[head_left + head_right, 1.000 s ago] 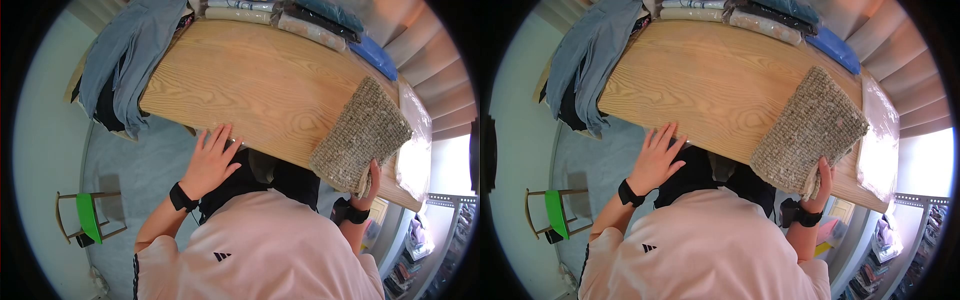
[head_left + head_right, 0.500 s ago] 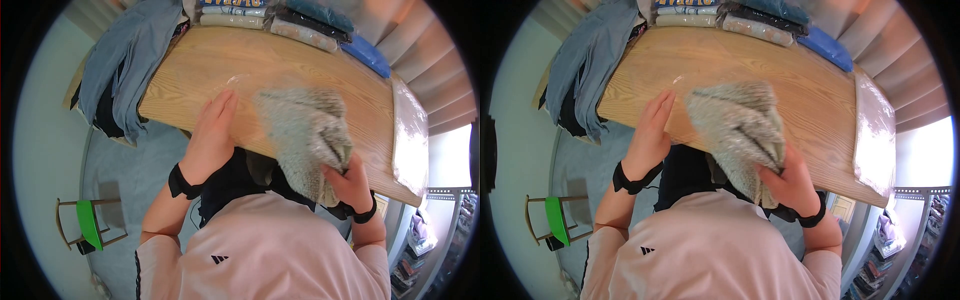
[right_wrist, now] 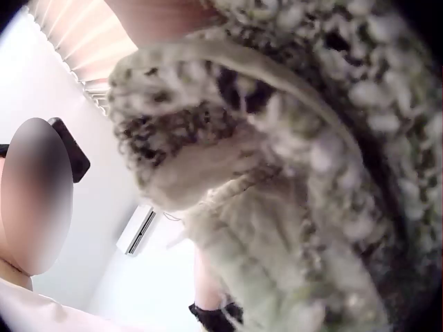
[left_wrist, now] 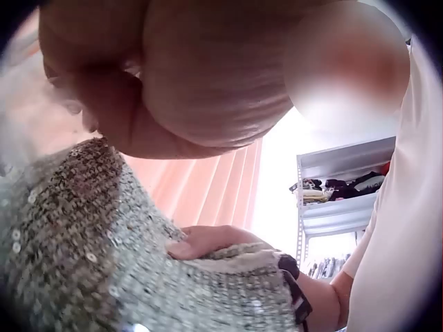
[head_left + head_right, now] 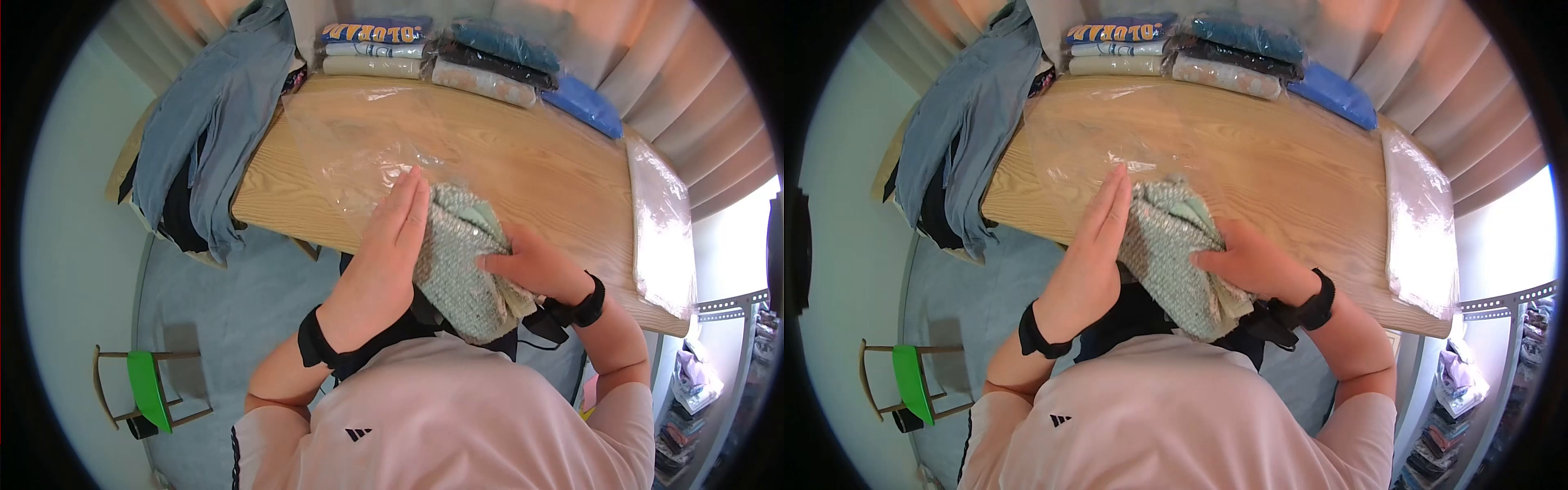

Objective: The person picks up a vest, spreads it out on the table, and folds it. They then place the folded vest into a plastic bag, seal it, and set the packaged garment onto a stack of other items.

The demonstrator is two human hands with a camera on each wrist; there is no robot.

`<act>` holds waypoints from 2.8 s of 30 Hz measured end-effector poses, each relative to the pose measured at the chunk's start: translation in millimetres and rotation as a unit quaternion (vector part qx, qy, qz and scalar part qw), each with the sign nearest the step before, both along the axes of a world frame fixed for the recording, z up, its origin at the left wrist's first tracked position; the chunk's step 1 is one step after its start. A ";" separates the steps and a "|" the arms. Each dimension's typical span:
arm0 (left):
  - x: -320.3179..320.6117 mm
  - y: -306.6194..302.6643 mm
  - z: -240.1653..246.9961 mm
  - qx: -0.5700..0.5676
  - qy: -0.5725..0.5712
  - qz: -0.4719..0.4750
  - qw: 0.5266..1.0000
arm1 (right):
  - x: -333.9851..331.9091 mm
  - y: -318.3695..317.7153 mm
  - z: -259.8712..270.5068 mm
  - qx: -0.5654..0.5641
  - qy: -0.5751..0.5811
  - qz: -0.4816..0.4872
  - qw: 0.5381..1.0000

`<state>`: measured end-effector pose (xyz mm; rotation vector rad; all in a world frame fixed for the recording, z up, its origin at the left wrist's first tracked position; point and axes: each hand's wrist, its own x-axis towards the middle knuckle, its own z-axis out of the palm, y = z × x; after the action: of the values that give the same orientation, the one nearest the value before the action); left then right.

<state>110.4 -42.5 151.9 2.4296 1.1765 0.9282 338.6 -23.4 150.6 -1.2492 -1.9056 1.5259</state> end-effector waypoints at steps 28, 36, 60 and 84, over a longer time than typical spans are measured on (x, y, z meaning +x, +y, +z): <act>48.9 13.8 32.7 0.071 0.074 -0.189 0.977 | -3.4 53.4 46.8 0.317 -0.172 -0.167 0.918; 45.7 -1.2 27.0 0.048 0.047 -0.229 0.971 | -12.1 62.1 28.2 0.331 -0.164 -0.288 0.883; 34.7 -8.4 -16.2 -0.004 0.128 -0.182 0.975 | 42.8 82.1 -79.0 0.380 -0.325 -0.171 0.849; 10.4 -13.8 -50.0 -0.054 0.076 -0.158 0.983 | -61.2 48.3 -89.1 0.418 -0.317 0.088 0.847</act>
<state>120.8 -56.3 101.9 2.5335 0.8246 0.5793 277.4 24.9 61.5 -1.2133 -2.6954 0.1566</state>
